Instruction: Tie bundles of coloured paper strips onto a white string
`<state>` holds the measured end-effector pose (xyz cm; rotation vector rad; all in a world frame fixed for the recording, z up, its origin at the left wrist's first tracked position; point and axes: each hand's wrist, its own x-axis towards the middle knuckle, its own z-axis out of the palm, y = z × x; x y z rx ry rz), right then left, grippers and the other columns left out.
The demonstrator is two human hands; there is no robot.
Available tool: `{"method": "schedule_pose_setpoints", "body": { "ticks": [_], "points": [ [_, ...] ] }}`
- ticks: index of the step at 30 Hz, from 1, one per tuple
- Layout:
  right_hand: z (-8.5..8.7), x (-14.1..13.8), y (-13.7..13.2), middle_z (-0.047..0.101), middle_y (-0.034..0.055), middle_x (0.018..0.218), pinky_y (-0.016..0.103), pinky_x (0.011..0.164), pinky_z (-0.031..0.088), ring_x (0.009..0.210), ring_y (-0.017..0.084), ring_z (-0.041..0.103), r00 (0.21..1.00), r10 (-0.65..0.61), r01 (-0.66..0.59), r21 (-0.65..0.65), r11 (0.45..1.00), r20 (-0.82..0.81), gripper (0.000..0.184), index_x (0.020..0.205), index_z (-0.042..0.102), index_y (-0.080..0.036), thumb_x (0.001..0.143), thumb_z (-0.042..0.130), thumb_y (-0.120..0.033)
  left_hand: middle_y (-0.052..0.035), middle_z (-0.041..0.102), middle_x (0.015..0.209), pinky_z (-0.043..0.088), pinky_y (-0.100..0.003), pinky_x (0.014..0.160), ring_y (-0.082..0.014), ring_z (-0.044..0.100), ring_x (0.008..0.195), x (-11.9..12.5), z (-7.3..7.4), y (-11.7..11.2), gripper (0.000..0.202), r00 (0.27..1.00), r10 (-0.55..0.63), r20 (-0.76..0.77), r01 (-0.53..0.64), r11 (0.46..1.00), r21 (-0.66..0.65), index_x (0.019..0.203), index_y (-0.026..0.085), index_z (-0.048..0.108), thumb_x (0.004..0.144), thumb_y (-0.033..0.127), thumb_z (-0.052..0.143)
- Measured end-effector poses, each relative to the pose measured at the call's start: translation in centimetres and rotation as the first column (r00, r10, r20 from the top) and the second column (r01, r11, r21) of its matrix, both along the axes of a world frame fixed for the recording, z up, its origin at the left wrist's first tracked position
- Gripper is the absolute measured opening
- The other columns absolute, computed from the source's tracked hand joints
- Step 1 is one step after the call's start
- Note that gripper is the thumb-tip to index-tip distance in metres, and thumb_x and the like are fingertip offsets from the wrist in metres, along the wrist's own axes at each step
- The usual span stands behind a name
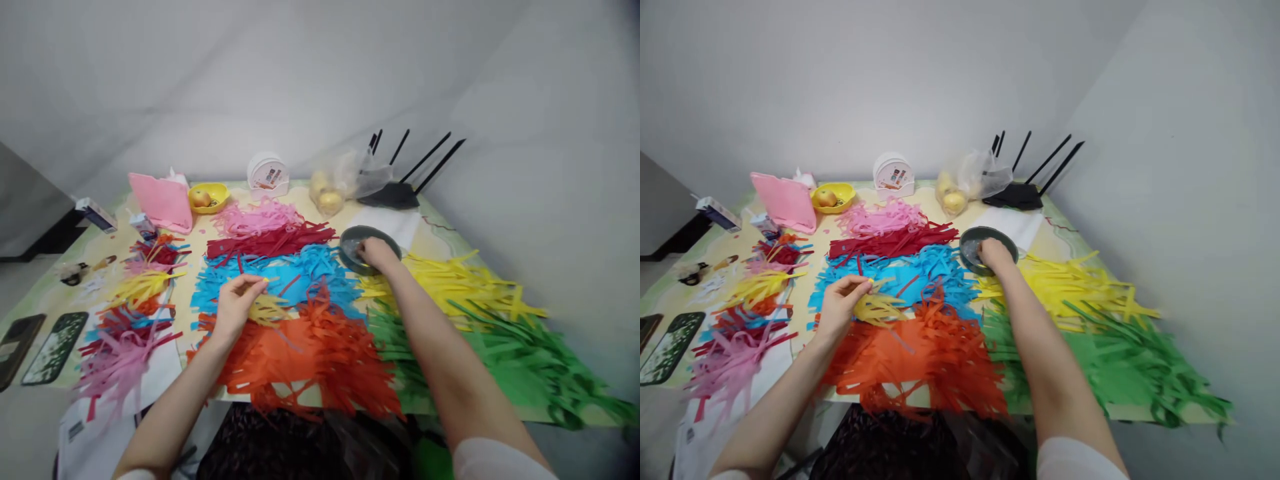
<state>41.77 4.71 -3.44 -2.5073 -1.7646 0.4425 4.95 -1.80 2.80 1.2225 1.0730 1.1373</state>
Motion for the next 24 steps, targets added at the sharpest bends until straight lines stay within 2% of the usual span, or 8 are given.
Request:
{"method": "schedule_pose_setpoints", "body": {
  "ticks": [4,7,9,12,14,18,21,24],
  "points": [
    [1.0,0.1,-0.6,0.065,0.0098,0.111,0.039,0.086,0.053,0.098,0.020,0.064,0.999,-0.027,0.029,0.063,0.998,-0.036,0.027,0.110,0.064,-0.013,0.092,0.062,-0.033,-0.0024,0.071,0.069,0.051,-0.024,0.068,-0.0139,0.064,0.066,-0.3,-0.1,0.0,0.025,1.000,-0.026,-0.003,0.026,0.999,0.035,0.080,0.015,0.073,0.071,0.038,0.078],
    [2.9,-0.7,-1.4,0.070,0.0164,0.103,0.038,0.088,0.049,0.098,0.026,0.065,0.995,-0.061,0.077,0.226,0.971,-0.075,0.021,0.100,0.068,-0.009,0.092,0.055,-0.024,-0.0041,0.073,0.072,0.052,-0.027,0.071,-0.0159,0.066,0.070,-0.7,-0.2,-0.1,0.026,0.999,-0.038,-0.011,0.038,0.998,0.051,0.082,0.016,0.074,0.072,0.039,0.077],
    [4.5,-2.6,-2.5,0.071,0.0188,0.102,0.035,0.088,0.048,0.098,0.026,0.066,0.992,-0.059,0.094,0.348,0.933,-0.110,0.027,0.106,0.067,-0.008,0.093,0.047,-0.022,-0.0050,0.073,0.074,0.052,-0.028,0.071,-0.0178,0.067,0.071,-0.9,-0.2,-0.2,0.026,0.999,-0.035,-0.001,0.035,0.999,0.033,0.083,0.016,0.074,0.071,0.039,0.077],
    [6.7,-8.0,-5.5,0.073,0.0095,0.097,0.031,0.079,0.053,0.085,0.020,0.068,0.958,0.112,0.038,0.501,0.865,-0.266,0.030,0.112,0.063,-0.017,0.095,0.047,-0.034,-0.0049,0.074,0.075,0.052,-0.028,0.070,-0.0189,0.069,0.072,-1.1,0.1,-0.7,0.025,1.000,-0.023,0.019,0.022,1.000,0.021,0.083,0.016,0.073,0.071,0.038,0.078],
    [7.6,-12.6,-8.0,0.073,0.0064,0.088,0.033,0.073,0.055,0.076,0.020,0.068,0.726,0.390,0.057,0.615,0.787,-0.566,0.027,0.101,0.067,-0.019,0.088,0.060,-0.041,-0.0049,0.074,0.076,0.052,-0.028,0.070,-0.0190,0.069,0.073,-1.1,0.3,-1.1,0.025,0.999,-0.029,0.026,0.028,0.999,0.030,0.083,0.017,0.073,0.071,0.038,0.078],
    [8.2,-19.8,-11.7,0.072,0.0037,0.079,0.032,0.066,0.057,0.069,0.019,0.069,0.366,0.442,0.138,0.518,0.844,-0.819,0.027,0.092,0.067,-0.021,0.080,0.069,-0.045,-0.0052,0.074,0.080,0.052,-0.027,0.068,-0.0175,0.068,0.072,-1.1,1.0,-2.4,0.024,0.998,-0.053,0.030,0.051,0.997,0.058,0.082,0.016,0.073,0.072,0.038,0.077],
    [8.0,-22.0,-12.5,0.071,0.0038,0.075,0.032,0.062,0.057,0.067,0.018,0.068,0.246,0.406,0.160,0.450,0.879,-0.880,0.033,0.091,0.067,-0.020,0.077,0.071,-0.049,-0.0046,0.073,0.078,0.052,-0.026,0.068,-0.0163,0.067,0.071,-1.4,1.6,-3.2,0.023,0.998,-0.055,0.027,0.052,0.996,0.074,0.080,0.016,0.072,0.072,0.037,0.077],
    [7.8,-22.8,-12.6,0.070,0.0030,0.072,0.031,0.061,0.057,0.063,0.017,0.066,0.213,0.409,0.179,0.447,0.876,-0.887,0.035,0.090,0.068,-0.020,0.076,0.071,-0.052,-0.0048,0.073,0.078,0.051,-0.027,0.070,-0.0170,0.066,0.072,-1.8,1.8,-3.6,0.022,0.998,-0.054,-0.013,0.055,0.993,0.100,0.080,0.016,0.072,0.074,0.037,0.075]
  ]
}}
